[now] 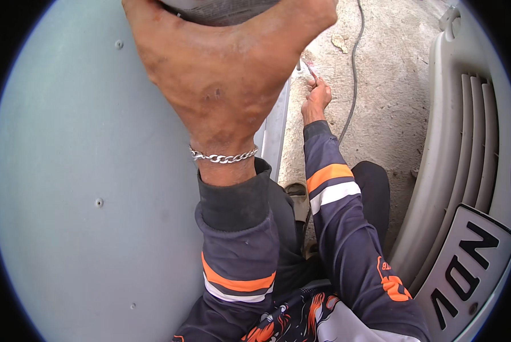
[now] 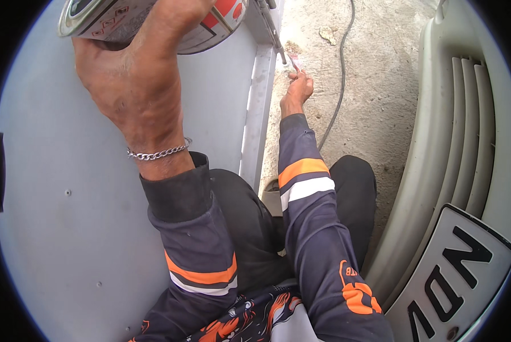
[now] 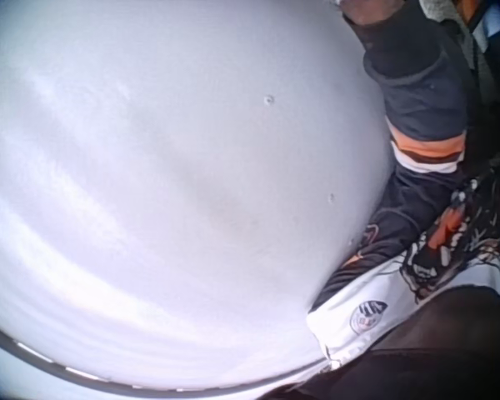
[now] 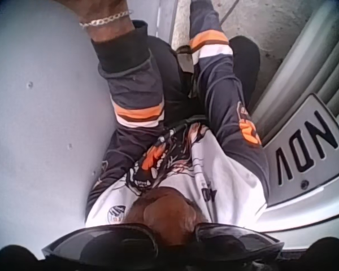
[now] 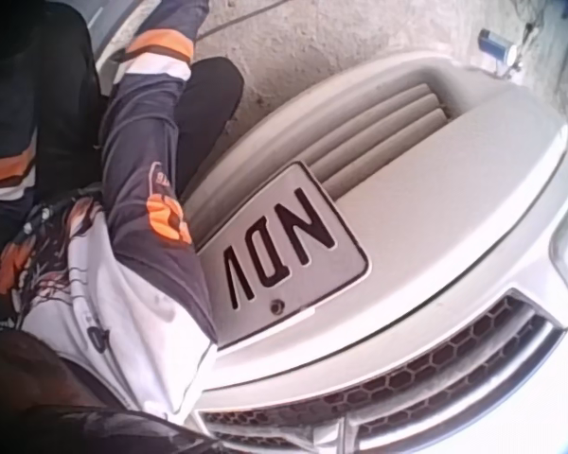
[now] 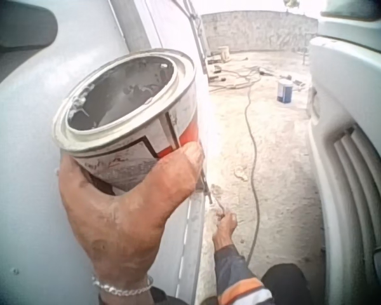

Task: Painting the hinges and metal surfaces of a gate using a brush and a can of paint.

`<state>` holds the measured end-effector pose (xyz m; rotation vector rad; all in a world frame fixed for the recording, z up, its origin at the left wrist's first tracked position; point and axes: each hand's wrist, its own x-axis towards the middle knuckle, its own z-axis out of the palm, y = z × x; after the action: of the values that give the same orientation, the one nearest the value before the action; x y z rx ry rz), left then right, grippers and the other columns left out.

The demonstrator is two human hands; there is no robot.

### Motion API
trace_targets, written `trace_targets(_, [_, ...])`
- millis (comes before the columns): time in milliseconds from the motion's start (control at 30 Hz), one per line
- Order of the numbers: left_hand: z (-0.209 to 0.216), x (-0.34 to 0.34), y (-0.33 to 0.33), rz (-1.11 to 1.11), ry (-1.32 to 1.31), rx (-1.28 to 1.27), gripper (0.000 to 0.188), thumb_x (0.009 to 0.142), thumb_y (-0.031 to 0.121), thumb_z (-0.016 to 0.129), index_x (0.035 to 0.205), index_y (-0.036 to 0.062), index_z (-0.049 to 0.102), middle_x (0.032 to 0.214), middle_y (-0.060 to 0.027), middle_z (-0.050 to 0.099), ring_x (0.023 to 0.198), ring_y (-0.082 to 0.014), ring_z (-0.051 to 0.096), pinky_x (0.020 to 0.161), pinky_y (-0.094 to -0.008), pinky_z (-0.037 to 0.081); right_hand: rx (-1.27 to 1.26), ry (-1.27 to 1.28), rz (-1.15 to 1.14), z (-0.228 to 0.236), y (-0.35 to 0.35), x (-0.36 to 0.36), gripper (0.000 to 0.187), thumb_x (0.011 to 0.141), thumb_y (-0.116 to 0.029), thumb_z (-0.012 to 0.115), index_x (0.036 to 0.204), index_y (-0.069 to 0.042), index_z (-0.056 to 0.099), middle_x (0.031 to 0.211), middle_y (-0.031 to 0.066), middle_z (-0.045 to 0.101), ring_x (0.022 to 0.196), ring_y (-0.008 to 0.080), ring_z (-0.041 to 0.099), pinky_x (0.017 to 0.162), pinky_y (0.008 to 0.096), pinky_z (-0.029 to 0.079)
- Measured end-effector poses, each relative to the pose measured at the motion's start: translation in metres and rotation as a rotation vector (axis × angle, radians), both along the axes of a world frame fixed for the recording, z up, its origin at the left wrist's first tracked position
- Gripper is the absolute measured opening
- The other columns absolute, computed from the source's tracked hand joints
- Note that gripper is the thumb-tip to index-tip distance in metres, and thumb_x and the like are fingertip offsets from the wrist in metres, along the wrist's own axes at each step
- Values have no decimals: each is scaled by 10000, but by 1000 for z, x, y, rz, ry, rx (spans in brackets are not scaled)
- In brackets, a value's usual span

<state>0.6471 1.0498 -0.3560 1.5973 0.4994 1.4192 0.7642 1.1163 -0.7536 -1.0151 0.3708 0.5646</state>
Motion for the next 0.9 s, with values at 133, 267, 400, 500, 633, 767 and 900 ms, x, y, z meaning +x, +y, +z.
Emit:
trace_targets(133, [0,2,-3,-23,-3,-18,697,717,172,888,1253,-122,553,1042,-204,699,894,-237,730,790,-329,619,-177,-17,111,3,5,13,263,938,-75,527,1180,15,574,822,94,670,718,134,549,733,300,431])
trace_targets(267, [6,-2,-4,-43,70,-27,722,713,183,897,1264,-122,543,1065,-211,691,919,-240,726,803,-331,617,-34,-119,106,14,6,25,234,958,-109,528,1164,-11,580,816,80,687,673,110,541,649,269,386])
trace_targets(400, [-3,0,-2,30,9,45,756,711,196,903,1285,-121,526,1120,-223,668,971,-259,716,831,-340,611,-109,-134,103,20,-7,9,173,969,-114,513,1059,7,596,787,100,693,773,159,609,792,324,442])
trace_targets(500, [-4,4,-4,28,-1,41,777,705,211,903,1294,-121,520,1137,-227,660,985,-267,711,844,-343,606,-289,-176,162,23,-7,12,182,968,-165,528,998,-10,617,763,95,702,789,165,621,761,331,455])
trace_targets(633, [-2,2,-3,31,18,42,793,698,228,902,1300,-121,522,1134,-227,661,991,-267,709,856,-341,600,-261,-285,244,54,5,19,200,941,-147,534,1026,10,624,773,93,698,789,156,614,749,293,450])
trace_targets(767, [-1,1,-2,9,30,39,780,702,219,898,1298,-119,526,1130,-227,663,1000,-270,708,860,-346,599,92,-357,118,69,-8,17,244,918,-104,551,1081,51,645,766,44,644,717,121,551,698,262,423])
trace_targets(900, [-7,17,-10,160,64,213,774,700,205,907,1300,-109,531,1134,-216,671,1003,-264,706,863,-347,595,-66,-277,37,72,-12,15,181,929,-100,564,986,49,650,729,66,654,639,113,532,641,275,417])
